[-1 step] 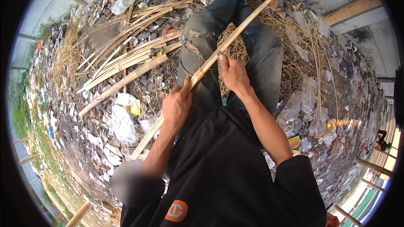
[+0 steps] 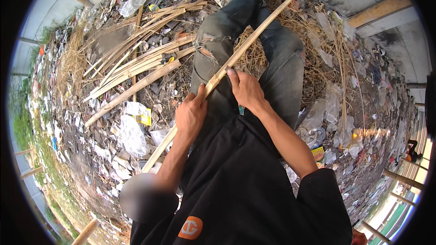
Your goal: The person sits on the ground and uses a small knife to shave thin strips from a long bamboo pole. They hold the pole with one hand and scrape the blade along its length to remove the outer layer, creating fine shavings.
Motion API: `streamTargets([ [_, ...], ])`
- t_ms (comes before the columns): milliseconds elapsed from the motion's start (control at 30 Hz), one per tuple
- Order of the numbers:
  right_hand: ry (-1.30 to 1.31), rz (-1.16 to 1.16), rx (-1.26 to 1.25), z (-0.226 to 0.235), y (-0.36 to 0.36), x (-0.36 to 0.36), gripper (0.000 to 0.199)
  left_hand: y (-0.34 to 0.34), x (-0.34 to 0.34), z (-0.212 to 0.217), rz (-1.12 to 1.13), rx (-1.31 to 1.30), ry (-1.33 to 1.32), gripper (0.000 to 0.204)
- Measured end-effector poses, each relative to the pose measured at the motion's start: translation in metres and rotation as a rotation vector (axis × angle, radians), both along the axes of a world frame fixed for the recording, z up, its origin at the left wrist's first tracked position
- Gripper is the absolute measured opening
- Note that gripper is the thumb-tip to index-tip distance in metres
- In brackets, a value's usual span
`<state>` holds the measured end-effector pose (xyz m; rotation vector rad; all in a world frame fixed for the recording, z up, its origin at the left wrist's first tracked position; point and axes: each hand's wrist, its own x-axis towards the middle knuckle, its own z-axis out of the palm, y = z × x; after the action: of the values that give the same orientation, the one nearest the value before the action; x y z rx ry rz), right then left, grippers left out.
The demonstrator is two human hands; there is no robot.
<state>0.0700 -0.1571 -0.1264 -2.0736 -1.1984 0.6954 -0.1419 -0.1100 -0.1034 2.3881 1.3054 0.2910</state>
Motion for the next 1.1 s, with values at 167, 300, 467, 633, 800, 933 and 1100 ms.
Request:
streamTargets([
  [167,-0.063,0.071,0.018,-0.003,-0.007,-0.005,0.059,-0.002,-0.008,-0.002,-0.008,-0.024,-0.025,0.05],
  [300,0.001,0.053,0.092,-0.012,-0.001,-0.019,0.057,0.008,-0.001,0.003,-0.011,-0.102,-0.041,0.052],
  [467,0.206,0.075,0.172,-0.017,-0.013,-0.032,0.057,0.005,-0.008,0.003,-0.019,-0.178,-0.1,0.051],
  [633,0.694,0.094,0.1,-0.015,-0.012,-0.017,0.057,0.007,-0.004,0.008,-0.018,-0.187,-0.09,0.052],
  [800,1.231,0.073,-0.137,-0.011,-0.013,0.0,0.054,0.009,-0.003,0.004,-0.048,-0.168,-0.042,0.052],
  [933,1.076,0.107,-0.045,-0.011,-0.014,-0.002,0.055,0.011,-0.008,-0.005,-0.055,-0.163,-0.106,0.052],
  [1100,0.022,0.001,0.134,-0.014,-0.013,-0.025,0.061,0.008,0.0,0.008,-0.044,-0.141,-0.128,0.051],
])
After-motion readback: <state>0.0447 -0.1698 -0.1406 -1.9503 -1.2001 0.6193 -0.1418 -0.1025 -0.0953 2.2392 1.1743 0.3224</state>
